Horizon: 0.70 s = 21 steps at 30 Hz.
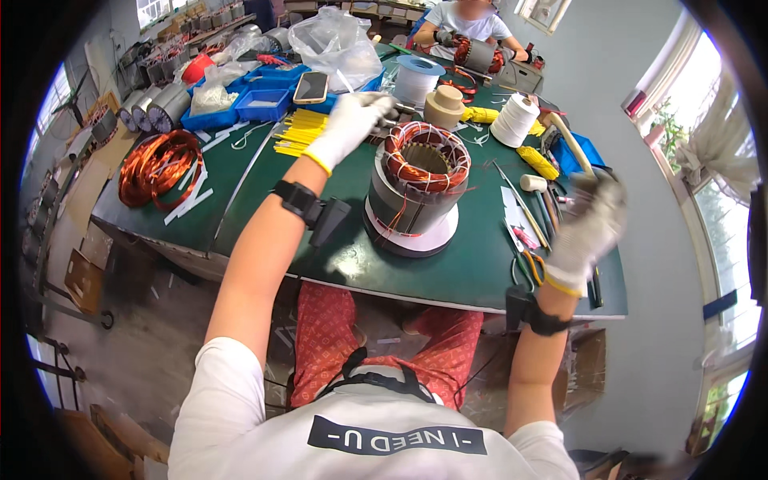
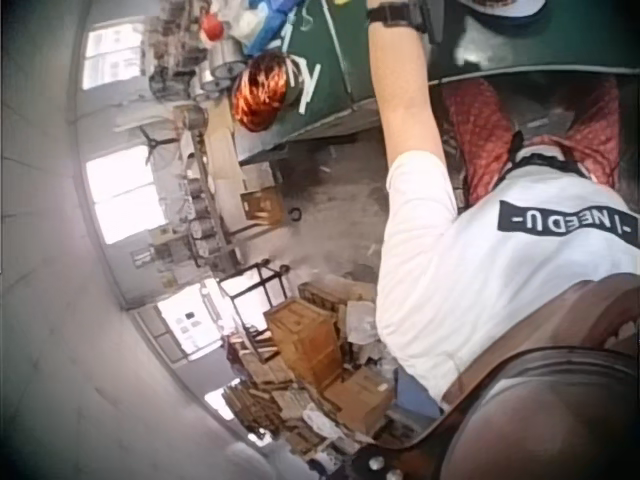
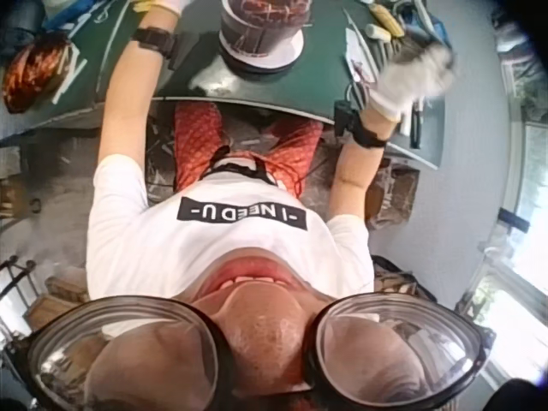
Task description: The recorder is winding copper wire into a motor stator and inserting insulation strips on a workbench.
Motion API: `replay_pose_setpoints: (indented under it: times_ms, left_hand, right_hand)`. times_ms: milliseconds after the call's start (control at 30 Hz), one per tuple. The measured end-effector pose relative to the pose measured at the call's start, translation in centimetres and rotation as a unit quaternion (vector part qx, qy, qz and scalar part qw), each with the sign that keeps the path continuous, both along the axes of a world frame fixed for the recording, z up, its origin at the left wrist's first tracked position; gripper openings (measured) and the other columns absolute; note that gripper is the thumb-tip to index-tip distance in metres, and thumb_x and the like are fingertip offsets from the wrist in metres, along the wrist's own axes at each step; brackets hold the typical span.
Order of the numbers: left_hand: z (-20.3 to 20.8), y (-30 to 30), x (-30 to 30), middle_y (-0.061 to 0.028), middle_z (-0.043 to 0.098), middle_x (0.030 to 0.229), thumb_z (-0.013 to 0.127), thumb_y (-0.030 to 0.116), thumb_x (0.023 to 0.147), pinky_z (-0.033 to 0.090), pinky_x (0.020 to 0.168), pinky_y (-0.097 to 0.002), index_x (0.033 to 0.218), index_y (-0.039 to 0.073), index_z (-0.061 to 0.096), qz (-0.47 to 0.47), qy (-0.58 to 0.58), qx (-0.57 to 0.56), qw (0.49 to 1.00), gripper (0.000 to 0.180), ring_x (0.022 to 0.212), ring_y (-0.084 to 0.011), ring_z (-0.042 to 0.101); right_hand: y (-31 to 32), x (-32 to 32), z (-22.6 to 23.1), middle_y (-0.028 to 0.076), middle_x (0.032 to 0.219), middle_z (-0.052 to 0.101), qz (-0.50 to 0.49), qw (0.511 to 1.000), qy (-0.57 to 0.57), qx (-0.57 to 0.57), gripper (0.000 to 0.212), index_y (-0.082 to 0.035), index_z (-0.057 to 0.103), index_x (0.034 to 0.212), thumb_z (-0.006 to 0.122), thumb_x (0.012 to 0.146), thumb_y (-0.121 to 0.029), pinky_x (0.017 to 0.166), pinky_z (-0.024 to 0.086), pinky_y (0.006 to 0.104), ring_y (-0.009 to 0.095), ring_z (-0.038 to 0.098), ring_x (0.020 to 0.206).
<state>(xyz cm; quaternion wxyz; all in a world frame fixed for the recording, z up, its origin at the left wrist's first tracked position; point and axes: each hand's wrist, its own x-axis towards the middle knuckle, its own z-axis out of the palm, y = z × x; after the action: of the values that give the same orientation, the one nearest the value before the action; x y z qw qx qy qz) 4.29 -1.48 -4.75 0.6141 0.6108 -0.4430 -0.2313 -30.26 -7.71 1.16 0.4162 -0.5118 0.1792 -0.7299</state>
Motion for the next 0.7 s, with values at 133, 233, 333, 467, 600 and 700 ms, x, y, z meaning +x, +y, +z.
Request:
replay_pose_setpoints:
  times_ms: [133,233,333,467,600,700]
  left_hand:
    - [-5.5,3.6,1.1,-0.0042,0.071,0.105,0.063,0.024,0.099,0.055,0.075,-0.0253,0.117,0.004,0.067,0.005,0.284,-0.129,0.950,0.027,0.082,-0.0101,0.066]
    - [-7.2,6.5,-2.1,-0.0065,0.071,0.105,0.064,0.023,0.098,0.055,0.074,-0.0247,0.117,0.003,0.066,0.054,0.291,-0.169,0.940,0.028,0.083,-0.0113,0.067]
    - [-8.3,9.6,-4.6,-0.0091,0.070,0.106,0.065,0.023,0.098,0.055,0.073,-0.0241,0.117,0.000,0.066,0.111,0.332,-0.224,0.909,0.030,0.084,-0.0124,0.067]
    - [-7.6,13.6,-7.5,-0.0104,0.072,0.100,0.062,0.019,0.099,0.055,0.073,-0.0232,0.114,-0.005,0.067,0.210,0.212,-0.170,0.939,0.029,0.083,-0.0117,0.067]
    - [-5.0,16.5,-12.8,-0.0076,0.072,0.096,0.070,0.011,0.089,0.055,0.073,-0.0308,0.109,0.004,0.072,0.221,-0.293,-0.173,0.914,0.021,0.082,-0.0205,0.068]
    - [-3.3,15.9,-15.6,-0.0035,0.067,0.091,0.076,0.010,0.075,0.052,0.067,-0.0353,0.106,0.011,0.070,0.145,-0.546,-0.198,0.801,0.032,0.077,-0.0224,0.065]
  right_hand:
    - [5.9,-0.8,1.6,0.013,0.104,0.067,-0.069,0.976,-0.070,-0.195,0.019,-0.001,0.060,0.110,0.049,0.103,-0.014,0.081,0.057,0.0334,0.022,0.066,0.093]
    - [7.9,1.9,-2.0,0.017,0.111,0.067,0.055,0.892,0.247,-0.376,0.027,-0.003,0.062,0.119,0.058,0.096,-0.016,0.089,0.052,0.0391,0.031,0.065,0.096]
    - [4.8,7.7,-4.3,0.020,0.113,0.067,-0.044,0.802,0.444,-0.397,0.042,-0.009,0.063,0.128,0.068,0.088,-0.017,0.101,0.042,0.0478,0.038,0.059,0.109]
    - [1.1,10.4,-8.1,0.017,0.113,0.069,-0.031,0.799,0.456,-0.391,0.045,-0.014,0.064,0.127,0.071,0.083,-0.017,0.104,0.037,0.0485,0.038,0.056,0.112]
    - [1.0,9.6,-7.7,0.016,0.114,0.069,-0.019,0.793,0.470,-0.388,0.044,-0.014,0.066,0.124,0.072,0.081,-0.017,0.102,0.039,0.0471,0.037,0.059,0.109]
    - [4.1,9.7,-7.0,0.015,0.120,0.066,0.016,0.820,0.423,-0.384,0.043,-0.017,0.070,0.117,0.075,0.074,-0.017,0.099,0.043,0.0472,0.036,0.060,0.109]
